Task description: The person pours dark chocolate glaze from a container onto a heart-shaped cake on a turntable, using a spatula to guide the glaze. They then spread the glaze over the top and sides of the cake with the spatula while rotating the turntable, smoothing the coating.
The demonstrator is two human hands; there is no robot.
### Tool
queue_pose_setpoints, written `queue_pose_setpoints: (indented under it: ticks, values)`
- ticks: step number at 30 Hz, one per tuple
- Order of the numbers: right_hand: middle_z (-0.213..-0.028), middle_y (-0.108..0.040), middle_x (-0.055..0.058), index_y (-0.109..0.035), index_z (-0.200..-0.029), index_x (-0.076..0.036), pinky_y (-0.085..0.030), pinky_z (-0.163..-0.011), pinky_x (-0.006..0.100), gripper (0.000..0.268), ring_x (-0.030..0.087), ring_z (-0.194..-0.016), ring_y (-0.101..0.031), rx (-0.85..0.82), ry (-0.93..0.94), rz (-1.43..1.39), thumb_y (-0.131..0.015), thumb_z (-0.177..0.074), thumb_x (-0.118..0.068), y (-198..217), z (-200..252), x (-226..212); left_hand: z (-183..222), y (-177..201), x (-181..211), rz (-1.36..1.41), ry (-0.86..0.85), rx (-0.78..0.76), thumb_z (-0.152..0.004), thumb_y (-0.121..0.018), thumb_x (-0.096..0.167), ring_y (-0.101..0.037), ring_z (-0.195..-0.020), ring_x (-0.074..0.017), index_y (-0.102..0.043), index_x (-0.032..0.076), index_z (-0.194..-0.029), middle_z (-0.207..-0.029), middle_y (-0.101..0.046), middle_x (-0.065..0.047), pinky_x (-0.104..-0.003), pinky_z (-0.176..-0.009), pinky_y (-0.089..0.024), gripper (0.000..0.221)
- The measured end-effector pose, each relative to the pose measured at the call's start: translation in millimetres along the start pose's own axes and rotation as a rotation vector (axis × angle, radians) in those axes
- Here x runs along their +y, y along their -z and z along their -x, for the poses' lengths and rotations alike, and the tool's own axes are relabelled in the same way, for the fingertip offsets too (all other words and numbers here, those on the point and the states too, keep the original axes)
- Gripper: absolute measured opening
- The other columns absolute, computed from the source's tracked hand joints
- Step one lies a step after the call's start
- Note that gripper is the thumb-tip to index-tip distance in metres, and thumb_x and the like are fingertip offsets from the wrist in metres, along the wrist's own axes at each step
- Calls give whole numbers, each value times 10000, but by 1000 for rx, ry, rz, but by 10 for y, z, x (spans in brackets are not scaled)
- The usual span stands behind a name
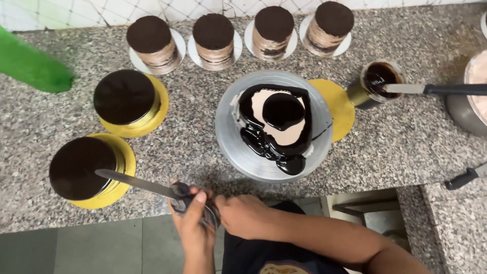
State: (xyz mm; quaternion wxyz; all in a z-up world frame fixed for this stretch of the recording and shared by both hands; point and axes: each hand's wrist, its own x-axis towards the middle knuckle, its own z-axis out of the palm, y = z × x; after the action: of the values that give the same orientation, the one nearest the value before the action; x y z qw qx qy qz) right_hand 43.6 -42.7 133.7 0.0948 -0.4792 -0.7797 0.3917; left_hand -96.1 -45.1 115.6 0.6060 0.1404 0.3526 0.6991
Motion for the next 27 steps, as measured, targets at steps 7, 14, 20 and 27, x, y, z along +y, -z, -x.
queue_pose_setpoints:
  ticks: [7, 14, 20, 27]
  values:
    - [-707, -679, 191, -573, -1004, 20, -530, -556, 528, 178, 410, -616, -681, 11, 103, -7, -601, -916, -131, 163, 570, 28, -282, 338, 383, 137, 27, 57, -763, -660, -96, -593, -783, -184, -503, 136, -1402, -896, -582, -47, -392, -767, -517, 697]
    - [-886, -728, 170, -603, -1291, -94, -553, -718, 464, 343, 360, -853, -715, -317, -127, -34, -603, -974, -224, 574, 1694, 733, -773, 352, 569, -37, -82, 208, -848, -666, 5, -586, -684, -183, -501, 115, -1253, -855, -592, -66, -350, -595, -507, 450]
    - [-816, -704, 88, -755, -1170, -38, -489, -742, 335, 222, 213, -819, -662, -200, -295, -772, -642, -1004, -134, 1019, 1987, 923, -934, 308, -206, -1448, -471, 170, -863, -765, 383, -570, -1106, -400, -524, -24, -1358, -1259, -599, -234, -526, -931, -445, 684]
    - [-669, -607, 8, -718, -1180, -82, -421, -603, 273, 280, 99, -616, -567, -242, -519, -991, -593, -932, -111, 1427, 1894, 1010, 526, -80, -831, -1314, 254, -288, -932, -553, 508, -494, -1433, -247, -594, 103, -1405, -1488, -585, -123, -371, -1199, -353, 624]
